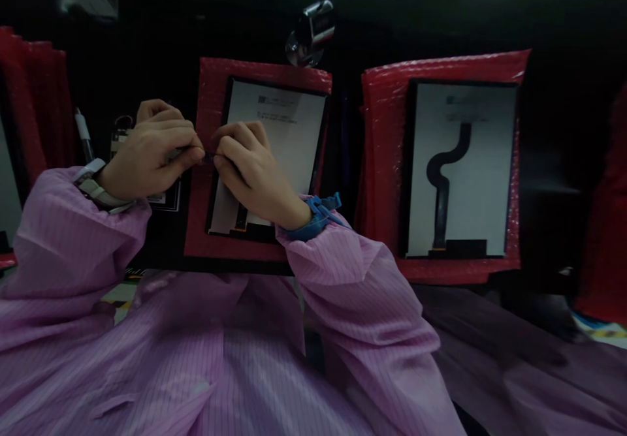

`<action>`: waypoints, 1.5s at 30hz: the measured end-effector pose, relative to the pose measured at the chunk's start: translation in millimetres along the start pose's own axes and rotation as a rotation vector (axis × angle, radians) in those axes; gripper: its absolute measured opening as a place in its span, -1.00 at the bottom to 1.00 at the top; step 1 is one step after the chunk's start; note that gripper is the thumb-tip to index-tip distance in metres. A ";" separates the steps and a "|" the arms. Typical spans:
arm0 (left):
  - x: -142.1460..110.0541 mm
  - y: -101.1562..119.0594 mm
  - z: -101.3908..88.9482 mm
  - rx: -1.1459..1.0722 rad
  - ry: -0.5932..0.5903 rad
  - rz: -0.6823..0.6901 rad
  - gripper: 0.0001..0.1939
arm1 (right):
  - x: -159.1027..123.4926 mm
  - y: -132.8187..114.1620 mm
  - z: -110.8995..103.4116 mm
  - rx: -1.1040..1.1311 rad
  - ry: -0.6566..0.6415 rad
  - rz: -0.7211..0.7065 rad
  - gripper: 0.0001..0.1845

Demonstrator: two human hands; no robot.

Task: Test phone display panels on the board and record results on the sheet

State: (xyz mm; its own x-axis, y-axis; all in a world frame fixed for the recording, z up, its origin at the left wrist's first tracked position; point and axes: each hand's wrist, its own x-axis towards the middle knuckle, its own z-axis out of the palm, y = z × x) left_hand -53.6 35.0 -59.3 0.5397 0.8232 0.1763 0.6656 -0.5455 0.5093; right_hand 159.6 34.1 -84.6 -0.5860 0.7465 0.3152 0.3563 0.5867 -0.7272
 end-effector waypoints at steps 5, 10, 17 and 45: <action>0.5 2.9 -3.2 -0.014 -0.001 -0.012 -0.69 | 0.6 -1.4 -1.7 -0.023 -0.002 -0.008 -0.76; 2.1 5.1 -3.6 -0.013 0.043 0.012 -0.73 | 1.3 -4.6 -3.0 -0.015 -0.034 0.026 -0.76; 2.3 8.6 -0.5 0.055 0.018 -0.001 -0.73 | 1.7 -4.3 -0.9 -0.019 -0.039 0.019 -0.73; -99.2 54.0 26.9 0.546 -0.024 -0.465 -0.55 | 2.2 5.8 -0.1 -0.020 0.329 0.102 -0.56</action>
State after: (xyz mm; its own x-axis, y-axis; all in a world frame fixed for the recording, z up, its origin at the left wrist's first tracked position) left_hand -57.4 -80.3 -71.9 0.1449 0.9892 0.0221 0.9888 -0.1456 0.0319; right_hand 160.5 39.2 -88.1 -0.2820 0.8610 0.4233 0.4172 0.5073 -0.7540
